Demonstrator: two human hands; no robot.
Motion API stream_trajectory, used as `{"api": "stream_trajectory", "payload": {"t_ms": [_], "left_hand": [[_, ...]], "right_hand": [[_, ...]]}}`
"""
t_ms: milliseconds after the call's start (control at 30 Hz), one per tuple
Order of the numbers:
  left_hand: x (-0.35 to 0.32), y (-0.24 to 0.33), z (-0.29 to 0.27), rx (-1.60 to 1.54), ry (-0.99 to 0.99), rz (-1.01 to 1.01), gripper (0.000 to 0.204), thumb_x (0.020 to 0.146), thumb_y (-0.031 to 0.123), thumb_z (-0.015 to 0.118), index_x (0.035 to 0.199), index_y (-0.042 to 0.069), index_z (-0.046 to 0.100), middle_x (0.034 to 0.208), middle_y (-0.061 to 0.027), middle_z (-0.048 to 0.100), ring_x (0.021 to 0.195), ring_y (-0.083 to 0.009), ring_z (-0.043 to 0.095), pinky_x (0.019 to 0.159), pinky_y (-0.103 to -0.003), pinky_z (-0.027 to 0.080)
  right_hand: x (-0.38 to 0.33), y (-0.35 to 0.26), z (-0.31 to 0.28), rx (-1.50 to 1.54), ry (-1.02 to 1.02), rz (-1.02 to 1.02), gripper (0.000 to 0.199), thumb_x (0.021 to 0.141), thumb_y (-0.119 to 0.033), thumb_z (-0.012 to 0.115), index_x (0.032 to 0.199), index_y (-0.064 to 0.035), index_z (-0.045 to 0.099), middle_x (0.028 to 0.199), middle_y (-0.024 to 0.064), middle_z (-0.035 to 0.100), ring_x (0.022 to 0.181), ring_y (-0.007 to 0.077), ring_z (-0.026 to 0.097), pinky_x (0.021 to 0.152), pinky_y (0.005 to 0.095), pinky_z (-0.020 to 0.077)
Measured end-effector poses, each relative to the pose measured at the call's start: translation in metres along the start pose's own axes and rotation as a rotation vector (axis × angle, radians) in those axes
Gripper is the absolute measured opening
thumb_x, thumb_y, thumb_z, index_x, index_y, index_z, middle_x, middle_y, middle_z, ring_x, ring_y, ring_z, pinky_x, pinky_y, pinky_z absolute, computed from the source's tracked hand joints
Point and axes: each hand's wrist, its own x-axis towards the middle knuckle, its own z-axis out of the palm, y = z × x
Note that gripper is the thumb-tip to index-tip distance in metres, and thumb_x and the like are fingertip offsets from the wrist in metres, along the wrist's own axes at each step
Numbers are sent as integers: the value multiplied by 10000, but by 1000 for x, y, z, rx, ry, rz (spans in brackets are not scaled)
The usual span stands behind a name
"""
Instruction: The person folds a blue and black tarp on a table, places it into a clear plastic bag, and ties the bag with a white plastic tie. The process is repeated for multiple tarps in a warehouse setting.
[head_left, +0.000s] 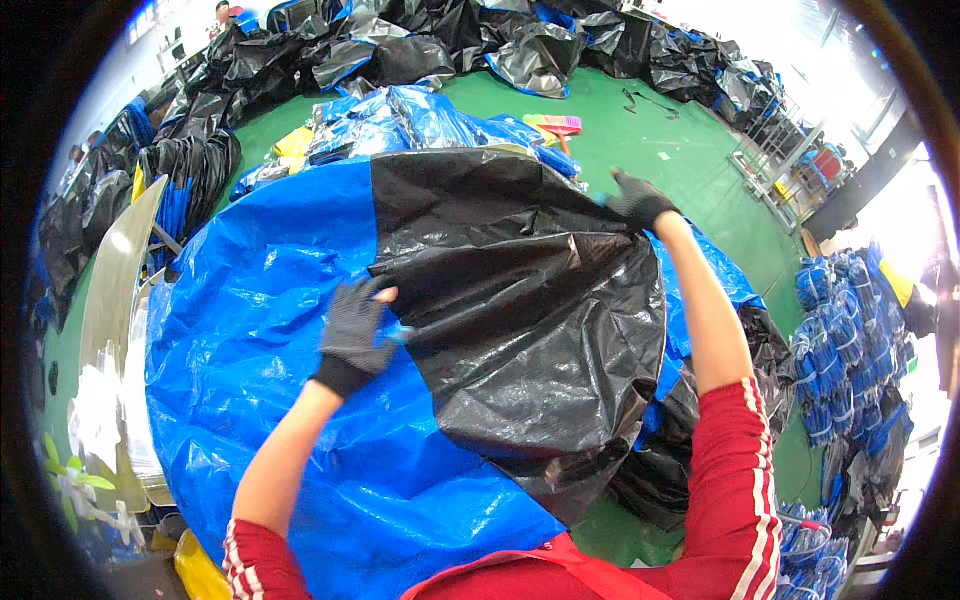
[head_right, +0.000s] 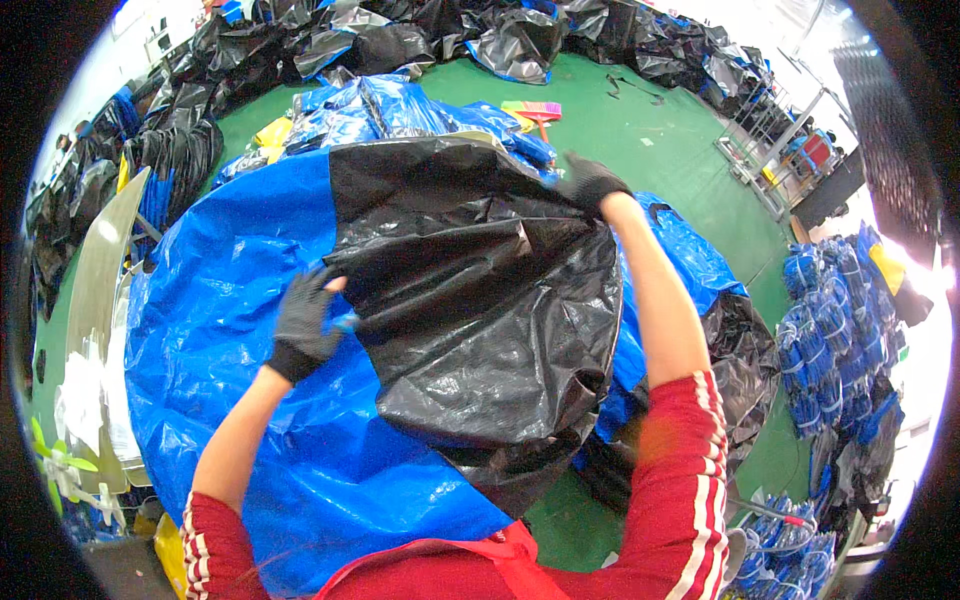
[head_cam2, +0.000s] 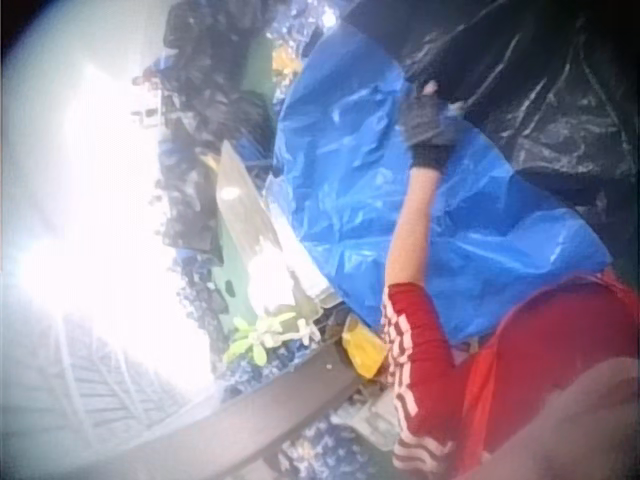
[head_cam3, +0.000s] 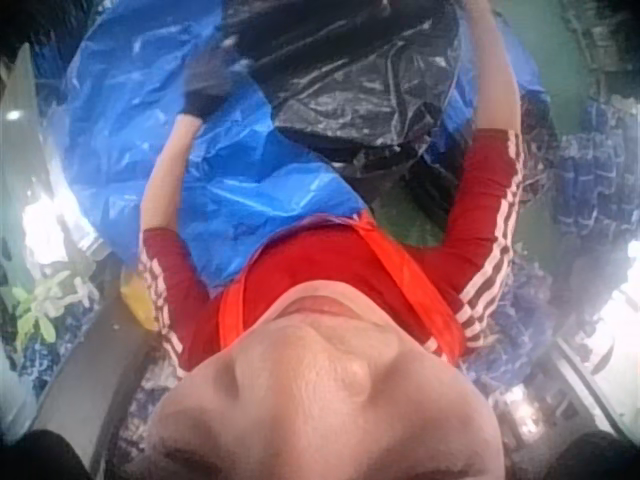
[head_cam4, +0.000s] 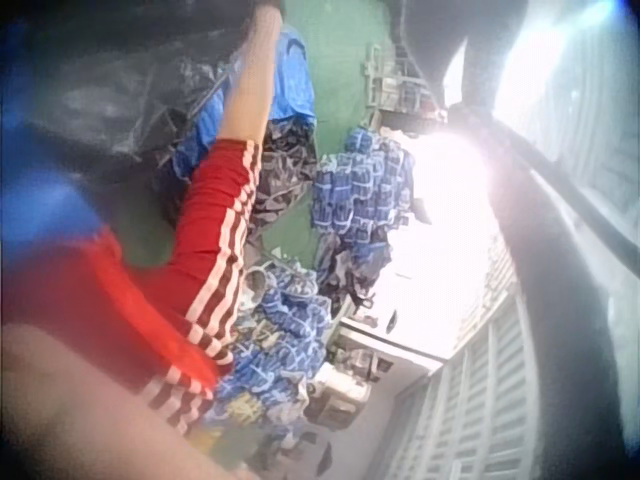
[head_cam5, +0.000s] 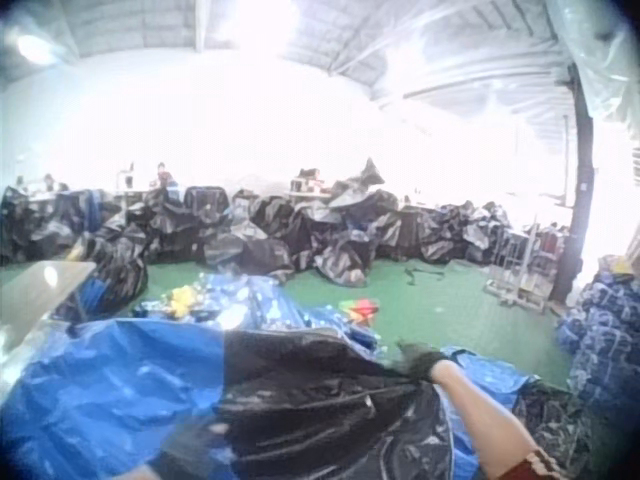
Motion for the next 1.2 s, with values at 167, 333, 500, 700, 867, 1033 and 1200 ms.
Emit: {"api": "stream_trajectory", "payload": {"t_ms": [167, 333, 500, 700, 867, 1033, 1200], "left_hand": [[40, 81, 70, -77, -193, 246, 785, 705, 719, 552, 1353, 282, 480, 1506, -195, 287, 1380, -471, 208, 1065, -700, 89], [20, 77, 103, -94, -312, 231, 826, 664, 702, 625, 1382, 337, 445, 1537, -233, 173, 1392, -495, 160, 1059, -703, 123], [48, 71, 105, -13, -165, 292, 777, 638, 665, 652, 1255, 203, 560, 1340, -157, 457, 1348, -427, 280, 1070, -684, 139], [66, 66, 138, -26, -133, 393, 811, 760, 757, 459, 1356, 209, 505, 1464, -145, 376, 1388, -393, 253, 1097, -632, 138], [76, 72, 114, -24, -458, 327, 719, 849, 630, 480, 1418, 193, 432, 1537, -152, 263, 1418, -378, 218, 1137, -550, 154], [-51, 51, -63, -70, 193, 25, 531, 826, 334, 707, 1272, 93, 550, 1274, -169, 553, 1199, -347, 496, 1059, -441, 355], [-427, 6, -179, 328, 35, -1572, 866, 775, 497, 701, 1379, -15, 352, 1350, -259, 459, 1206, -389, 495, 992, -447, 417]], "right_hand": [[73, -60, 51, -182, 179, -228, 663, 802, -522, 620, 1297, -95, 511, 1254, 239, 562, 1118, 396, 568, 951, 446, 451], [126, -52, 5, 143, 364, 6, 575, 807, -564, 583, 1216, -160, 583, 1202, 200, 600, 1072, 412, 585, 926, 455, 470], [-35, -17, -31, 174, 42, 61, 1169, 708, -744, 607, 1352, 178, 284, 1223, 372, 523, 1161, 424, 548, 994, 440, 421], [-200, 4, -15, 239, -220, 193, 455, 817, -388, 670, 1032, 13, 664, 918, 278, 648, 897, 403, 642, 800, 449, 494], [-171, -65, -55, -344, 171, 151, 607, 771, -328, 703, 1249, 4, 530, 1117, 243, 592, 1030, 385, 587, 858, 449, 485], [-103, -127, 36, -339, -78, -304, 774, 852, -658, 464, 1380, -96, 399, 1247, 236, 546, 1133, 399, 540, 935, 457, 456], [-93, -92, 124, -490, -416, 51, 950, 834, -720, 382, 1526, -121, 128, 1571, 175, 124, 1445, 399, 63, 1107, 633, 41]]}}
